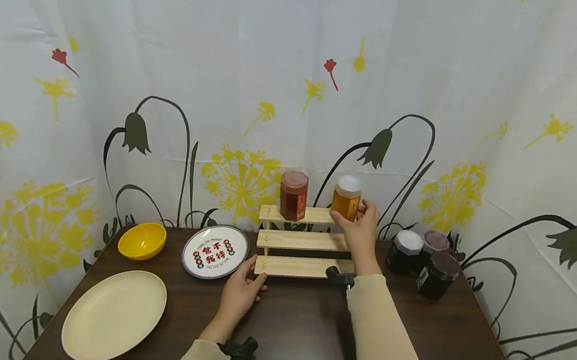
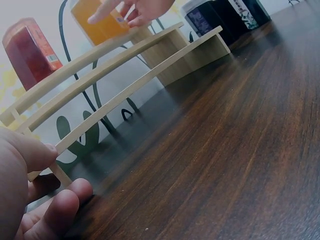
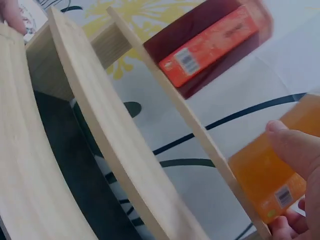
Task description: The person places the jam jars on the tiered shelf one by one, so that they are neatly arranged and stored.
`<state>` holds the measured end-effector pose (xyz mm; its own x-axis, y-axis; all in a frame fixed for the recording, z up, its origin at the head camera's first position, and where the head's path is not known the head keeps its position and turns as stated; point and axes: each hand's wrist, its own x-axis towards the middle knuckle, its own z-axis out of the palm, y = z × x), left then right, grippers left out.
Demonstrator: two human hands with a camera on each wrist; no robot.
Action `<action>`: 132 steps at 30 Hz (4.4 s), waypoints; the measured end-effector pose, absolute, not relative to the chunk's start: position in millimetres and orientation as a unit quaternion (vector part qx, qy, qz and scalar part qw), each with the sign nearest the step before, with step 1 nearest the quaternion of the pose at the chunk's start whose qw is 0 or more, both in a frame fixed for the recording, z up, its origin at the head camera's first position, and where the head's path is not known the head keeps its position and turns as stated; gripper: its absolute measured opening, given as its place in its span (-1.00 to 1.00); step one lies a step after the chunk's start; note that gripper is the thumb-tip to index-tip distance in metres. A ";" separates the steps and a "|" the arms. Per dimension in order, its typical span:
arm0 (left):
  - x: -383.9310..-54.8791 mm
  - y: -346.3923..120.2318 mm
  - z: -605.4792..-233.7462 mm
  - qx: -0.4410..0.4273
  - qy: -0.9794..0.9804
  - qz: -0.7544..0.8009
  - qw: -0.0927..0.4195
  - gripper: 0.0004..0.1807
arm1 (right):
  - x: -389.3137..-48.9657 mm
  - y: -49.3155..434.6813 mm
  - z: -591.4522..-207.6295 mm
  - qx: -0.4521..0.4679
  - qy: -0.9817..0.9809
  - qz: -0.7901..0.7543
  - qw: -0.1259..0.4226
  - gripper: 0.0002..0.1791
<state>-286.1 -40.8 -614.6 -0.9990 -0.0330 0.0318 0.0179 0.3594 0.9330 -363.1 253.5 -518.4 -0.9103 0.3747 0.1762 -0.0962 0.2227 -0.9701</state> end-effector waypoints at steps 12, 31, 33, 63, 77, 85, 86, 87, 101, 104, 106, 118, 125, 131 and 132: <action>-284.1 -38.5 -616.5 0.013 -0.817 -0.576 0.010 -0.30 | -321.3 260.9 -514.1 -0.057 -0.799 0.542 0.256 -0.13; -290.5 -39.8 -616.3 0.013 -0.821 -0.571 0.009 -0.30 | -261.6 306.8 -508.7 -0.067 -0.805 0.466 0.361 -0.24; -289.9 -40.8 -616.8 0.012 -0.823 -0.568 0.008 -0.29 | -255.0 311.3 -513.1 -0.073 -0.803 0.459 0.374 -0.24; -290.0 -41.8 -612.9 0.004 -0.825 -0.565 0.012 -0.30 | -209.8 397.3 -549.6 -0.228 -0.672 0.544 0.448 -0.12; -291.0 -40.1 -611.0 0.011 -0.827 -0.562 0.019 -0.30 | -229.8 404.7 -596.6 -0.229 -0.663 0.604 0.378 0.04; -287.8 -40.0 -611.6 0.014 -0.826 -0.563 0.017 -0.29 | -229.3 400.1 -605.9 -0.273 -0.631 0.637 0.349 0.02; -287.6 -40.0 -611.5 0.012 -0.826 -0.564 0.017 -0.29 | -229.6 399.6 -606.1 -0.277 -0.630 0.637 0.346 0.01; -287.4 -40.0 -611.1 0.012 -0.825 -0.565 0.017 -0.30 | -229.7 399.2 -606.1 -0.282 -0.633 0.635 0.343 0.00; -286.6 -39.5 -612.1 0.009 -0.824 -0.566 0.023 -0.30 | -230.0 396.6 -610.7 -0.286 -0.708 0.569 0.304 -0.04; -285.8 -40.1 -613.9 0.014 -0.825 -0.564 0.020 -0.30 | -228.9 397.8 -613.7 -0.283 -0.725 0.553 0.298 0.00; -285.7 -40.4 -615.4 0.020 -0.826 -0.563 0.015 -0.30 | -228.7 397.9 -614.8 -0.283 -0.729 0.547 0.299 -0.01; -288.8 -40.1 -614.8 0.016 -0.823 -0.568 0.016 -0.31 | -228.9 393.2 -608.2 -0.295 -0.722 0.542 0.313 -0.05; -288.4 -40.5 -613.2 0.016 -0.824 -0.566 0.015 -0.31 | -229.5 392.7 -609.4 -0.299 -0.717 0.542 0.320 -0.02; -288.8 -40.3 -612.5 0.016 -0.822 -0.570 0.012 -0.31 | -231.9 392.7 -614.0 -0.303 -0.692 0.550 0.357 -0.09; -288.7 -40.3 -612.6 0.016 -0.821 -0.571 0.012 -0.31 | -232.0 392.3 -614.7 -0.301 -0.689 0.550 0.363 -0.10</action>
<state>-288.7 -40.3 -612.6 -0.9992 -0.0400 0.0007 -0.0133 0.3475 0.9376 -232.0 392.3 -614.7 -0.5555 0.8140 0.1698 0.0144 0.2136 -0.9768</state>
